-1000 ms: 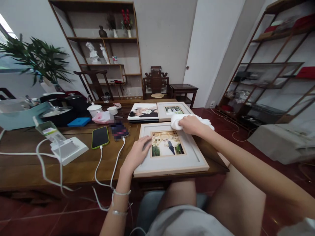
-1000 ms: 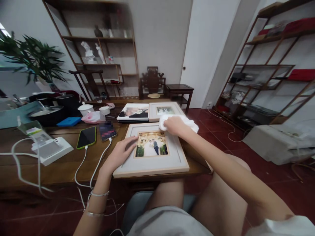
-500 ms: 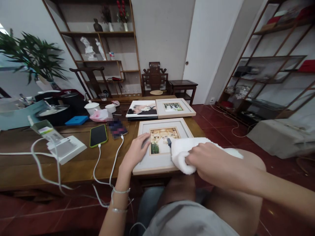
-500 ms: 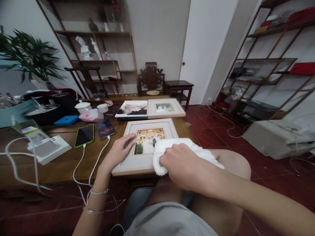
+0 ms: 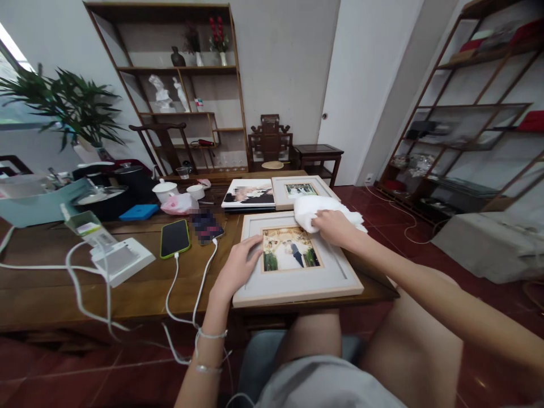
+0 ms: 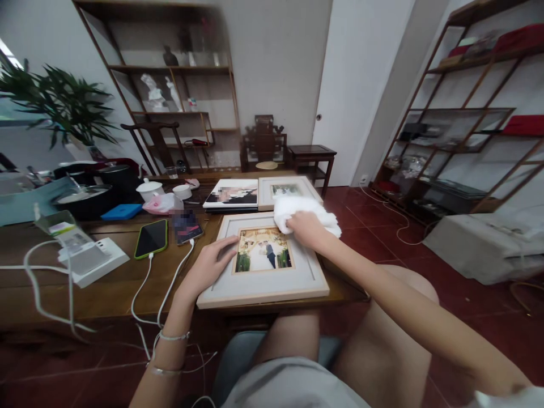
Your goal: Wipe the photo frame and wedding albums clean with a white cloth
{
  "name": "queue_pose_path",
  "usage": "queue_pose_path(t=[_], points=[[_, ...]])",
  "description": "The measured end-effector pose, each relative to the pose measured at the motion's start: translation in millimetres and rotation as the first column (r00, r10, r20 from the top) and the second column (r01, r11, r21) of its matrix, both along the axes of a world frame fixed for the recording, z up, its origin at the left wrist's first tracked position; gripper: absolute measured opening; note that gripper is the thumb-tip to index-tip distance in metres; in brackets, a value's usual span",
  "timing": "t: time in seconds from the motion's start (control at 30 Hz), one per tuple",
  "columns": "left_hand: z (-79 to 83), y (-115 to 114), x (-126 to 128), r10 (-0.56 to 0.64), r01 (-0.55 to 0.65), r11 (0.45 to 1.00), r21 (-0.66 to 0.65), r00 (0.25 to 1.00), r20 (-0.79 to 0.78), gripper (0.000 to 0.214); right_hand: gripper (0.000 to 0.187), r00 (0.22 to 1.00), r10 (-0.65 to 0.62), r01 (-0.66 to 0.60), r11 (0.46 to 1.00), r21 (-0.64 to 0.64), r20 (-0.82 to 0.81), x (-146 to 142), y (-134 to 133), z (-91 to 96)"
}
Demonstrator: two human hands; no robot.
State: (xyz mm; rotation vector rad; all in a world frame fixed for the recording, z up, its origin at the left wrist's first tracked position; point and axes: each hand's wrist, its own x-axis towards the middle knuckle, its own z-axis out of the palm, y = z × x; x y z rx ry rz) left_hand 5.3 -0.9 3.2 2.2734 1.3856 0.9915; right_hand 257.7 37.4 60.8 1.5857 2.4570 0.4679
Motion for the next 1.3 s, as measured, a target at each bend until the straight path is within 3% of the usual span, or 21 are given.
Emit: queue_pose_path(t=[0.23, 0.4, 0.53, 0.9, 1.0, 1.3], points=[[-2.6, 2.6, 0.3, 0.015, -0.015, 1.000, 0.008, 1.000, -0.001, 0.031, 0.024, 0.994, 0.103, -0.097, 0.985, -0.141, 0.035, -4.2, -64.9, 18.5], [-2.7, 2.4, 1.1, 0.035, -0.035, 0.999, 0.019, 0.999, -0.001, 0.031, 0.021, 0.984, 0.169, -0.176, 0.959, -0.221, -0.051, 5.2, -103.8, 31.9], [-2.6, 2.3, 1.9, 0.051, -0.052, 0.998, 0.035, 0.999, 0.006, 0.030, 0.022, 0.974, 0.205, -0.220, 0.954, -0.202, -0.094, -2.8, -114.0, 30.2], [-1.8, 1.1, 1.1, 0.057, -0.058, 0.998, 0.020, 0.998, 0.040, 0.035, 0.019, 0.876, 0.427, -0.464, 0.874, -0.147, -0.226, -81.5, -105.4, 10.6], [-2.4, 1.9, 0.5, 0.054, -0.054, 0.998, 0.029, 0.998, 0.029, 0.034, 0.018, 0.900, 0.384, -0.420, 0.890, -0.178, -0.207, -75.3, -109.2, 9.9], [-1.2, 1.3, 1.7, 0.050, -0.051, 0.999, 0.017, 0.999, 0.015, 0.032, 0.022, 0.992, 0.127, -0.130, 0.975, -0.181, -0.027, -6.0, -116.7, 27.0]])
